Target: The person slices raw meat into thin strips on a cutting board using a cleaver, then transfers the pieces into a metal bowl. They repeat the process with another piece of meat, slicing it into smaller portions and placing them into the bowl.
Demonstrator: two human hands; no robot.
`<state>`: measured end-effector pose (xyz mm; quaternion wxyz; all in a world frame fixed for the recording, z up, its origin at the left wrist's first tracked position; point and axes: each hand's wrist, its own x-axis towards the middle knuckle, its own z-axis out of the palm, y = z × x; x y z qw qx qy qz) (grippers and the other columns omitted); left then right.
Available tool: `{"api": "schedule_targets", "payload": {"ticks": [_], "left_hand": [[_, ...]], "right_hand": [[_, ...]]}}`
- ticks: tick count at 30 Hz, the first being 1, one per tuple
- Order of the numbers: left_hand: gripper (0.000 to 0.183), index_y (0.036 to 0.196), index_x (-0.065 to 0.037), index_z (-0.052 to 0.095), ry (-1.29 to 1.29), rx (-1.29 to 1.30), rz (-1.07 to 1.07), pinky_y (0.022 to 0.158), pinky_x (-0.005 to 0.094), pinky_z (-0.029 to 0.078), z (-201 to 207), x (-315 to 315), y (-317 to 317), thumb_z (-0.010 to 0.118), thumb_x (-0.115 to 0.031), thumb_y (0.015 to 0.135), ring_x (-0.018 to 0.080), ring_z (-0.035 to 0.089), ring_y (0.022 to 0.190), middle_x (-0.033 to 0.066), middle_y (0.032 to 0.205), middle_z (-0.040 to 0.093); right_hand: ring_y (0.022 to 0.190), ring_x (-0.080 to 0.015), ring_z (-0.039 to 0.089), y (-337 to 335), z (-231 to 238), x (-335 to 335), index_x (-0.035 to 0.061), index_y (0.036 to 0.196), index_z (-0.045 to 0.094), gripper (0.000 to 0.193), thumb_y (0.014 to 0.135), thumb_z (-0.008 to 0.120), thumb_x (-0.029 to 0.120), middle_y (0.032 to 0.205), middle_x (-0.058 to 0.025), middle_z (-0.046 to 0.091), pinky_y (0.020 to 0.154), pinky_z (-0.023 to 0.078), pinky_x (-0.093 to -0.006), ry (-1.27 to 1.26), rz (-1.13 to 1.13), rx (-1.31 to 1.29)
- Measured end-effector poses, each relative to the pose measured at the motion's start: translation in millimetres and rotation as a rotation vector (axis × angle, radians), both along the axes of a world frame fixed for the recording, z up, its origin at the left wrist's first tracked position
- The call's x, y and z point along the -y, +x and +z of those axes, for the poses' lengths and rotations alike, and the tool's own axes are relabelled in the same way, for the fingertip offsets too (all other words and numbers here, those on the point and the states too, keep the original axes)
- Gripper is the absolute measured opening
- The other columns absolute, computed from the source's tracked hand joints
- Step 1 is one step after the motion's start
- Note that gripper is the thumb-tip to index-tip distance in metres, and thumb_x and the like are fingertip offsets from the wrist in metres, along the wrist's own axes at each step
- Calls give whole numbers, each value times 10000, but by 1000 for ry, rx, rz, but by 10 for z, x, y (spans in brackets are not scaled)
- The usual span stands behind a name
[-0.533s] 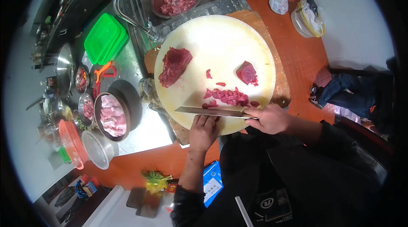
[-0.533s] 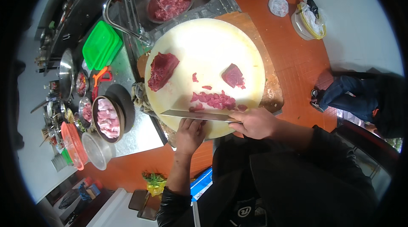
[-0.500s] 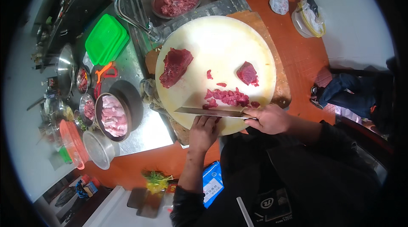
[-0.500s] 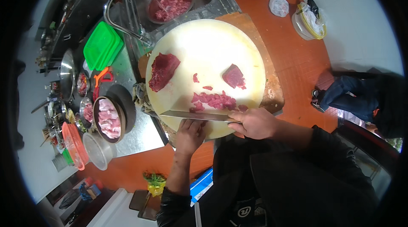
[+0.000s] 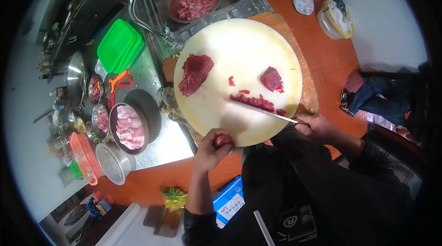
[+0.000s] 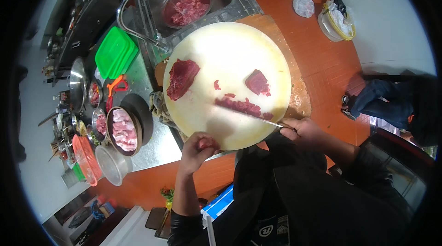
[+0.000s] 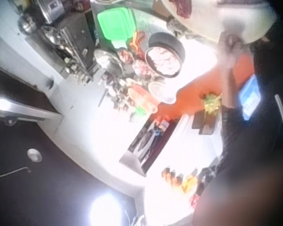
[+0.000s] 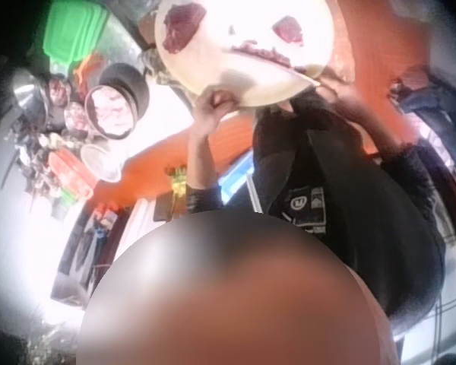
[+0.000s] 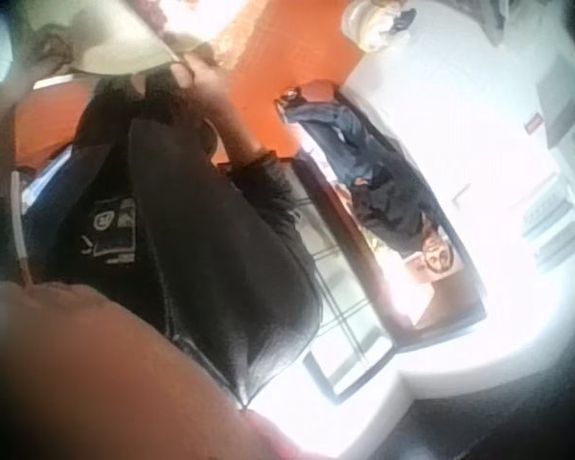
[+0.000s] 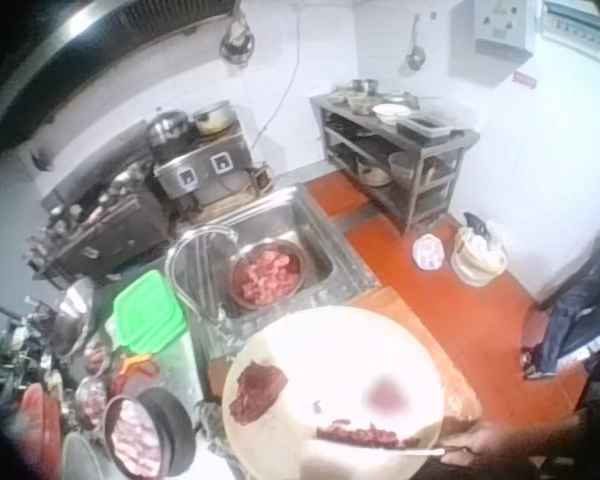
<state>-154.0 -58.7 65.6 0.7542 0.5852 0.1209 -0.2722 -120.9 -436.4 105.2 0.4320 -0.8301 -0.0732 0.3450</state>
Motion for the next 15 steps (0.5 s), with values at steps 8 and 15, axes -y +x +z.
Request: {"api": "schedule_targets", "payload": {"ticks": [8,15], "left_hand": [[462,1228,29,617,835,388,-52,733,306,579,-181,221,414,840,-146,864,184,699,862,130,1001,714],[439,1182,-59,658,930,750,-112,844,389,585,-193,83,206,828,-74,778,350,651,1089,178,1237,642]], "right_hand": [[1011,-358,716,-91,-12,42,104,1372,616,403,1033,556,313,1131,-186,730,910,555,-405,3,-6,-50],[1062,-358,704,-142,22,-17,83,1371,612,411,1038,551,316,1182,-188,717,927,548,-402,20,-32,-108]]}}
